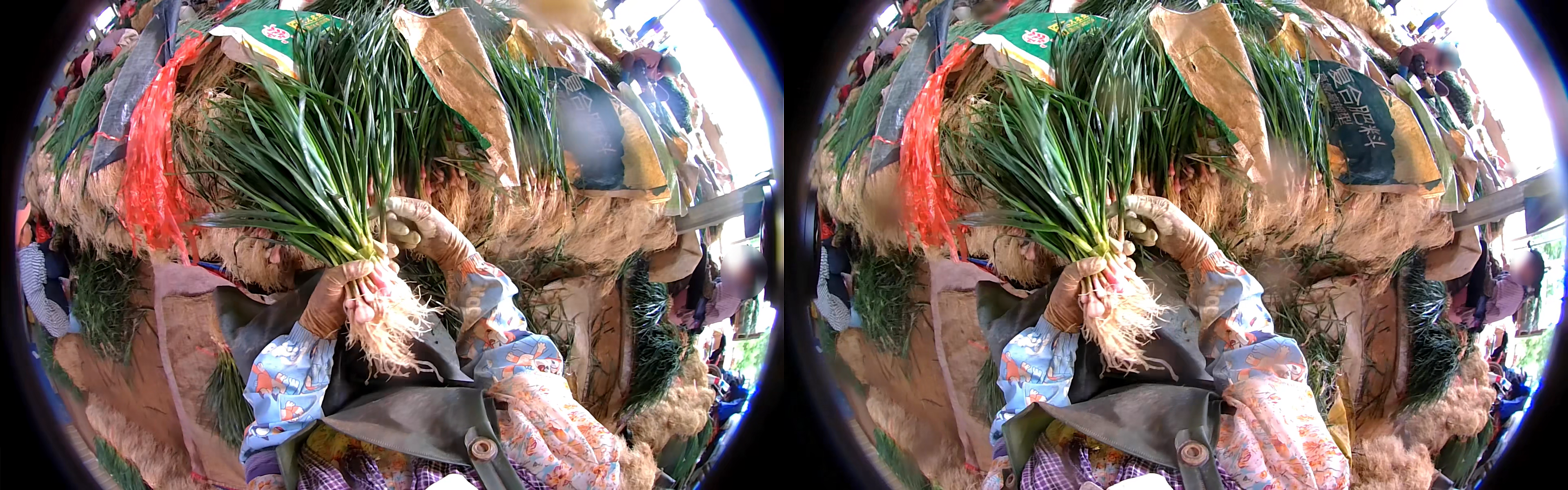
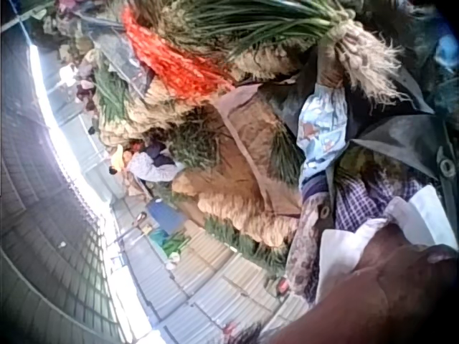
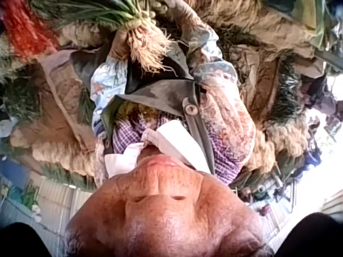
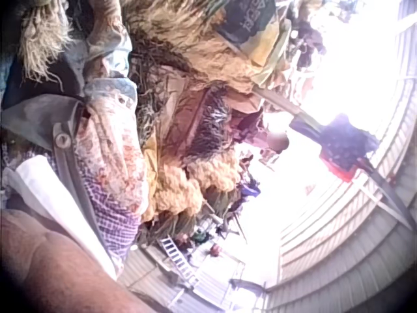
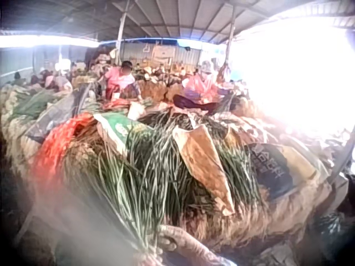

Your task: The person cleans a bunch of green onions by pulling off the outer dried or dirty layers of the bulbs by hand while sitting near a large pile of produce.

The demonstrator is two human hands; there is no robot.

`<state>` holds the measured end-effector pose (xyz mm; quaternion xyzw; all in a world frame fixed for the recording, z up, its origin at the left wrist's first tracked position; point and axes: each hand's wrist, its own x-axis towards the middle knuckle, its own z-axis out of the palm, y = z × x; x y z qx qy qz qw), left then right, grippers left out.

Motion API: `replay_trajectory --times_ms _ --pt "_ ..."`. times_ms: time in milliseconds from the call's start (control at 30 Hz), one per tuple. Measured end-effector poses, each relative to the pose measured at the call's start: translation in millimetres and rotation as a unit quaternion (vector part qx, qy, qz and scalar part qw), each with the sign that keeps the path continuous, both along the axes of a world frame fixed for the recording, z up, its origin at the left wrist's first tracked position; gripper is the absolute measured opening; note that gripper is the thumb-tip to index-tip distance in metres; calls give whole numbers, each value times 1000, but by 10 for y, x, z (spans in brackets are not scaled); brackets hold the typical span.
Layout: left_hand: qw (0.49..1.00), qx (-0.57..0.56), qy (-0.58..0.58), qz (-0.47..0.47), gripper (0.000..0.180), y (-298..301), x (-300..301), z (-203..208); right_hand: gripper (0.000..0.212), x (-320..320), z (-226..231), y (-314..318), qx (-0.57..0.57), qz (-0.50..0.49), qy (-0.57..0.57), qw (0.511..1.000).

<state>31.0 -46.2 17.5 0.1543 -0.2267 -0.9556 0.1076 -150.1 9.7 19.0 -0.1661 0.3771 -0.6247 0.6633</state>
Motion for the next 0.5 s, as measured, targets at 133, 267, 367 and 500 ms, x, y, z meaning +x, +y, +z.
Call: replay_trajectory --times_ms 133,267,367,500 --pt "996 80 35 -30 46 14 3 29 13 67 -95 13 -68 9 -142 988" --pt "998 59 5 11 45 -7 25 -25 12 250 13 -22 -10 -15 -56 998" --pt "997 67 -1 40 37 5 34 -19 12 333 150 -90 73 -64 86 992" --pt "995 35 38 80 25 -9 33 -64 15 365 -145 -170 75 -238 240 938"
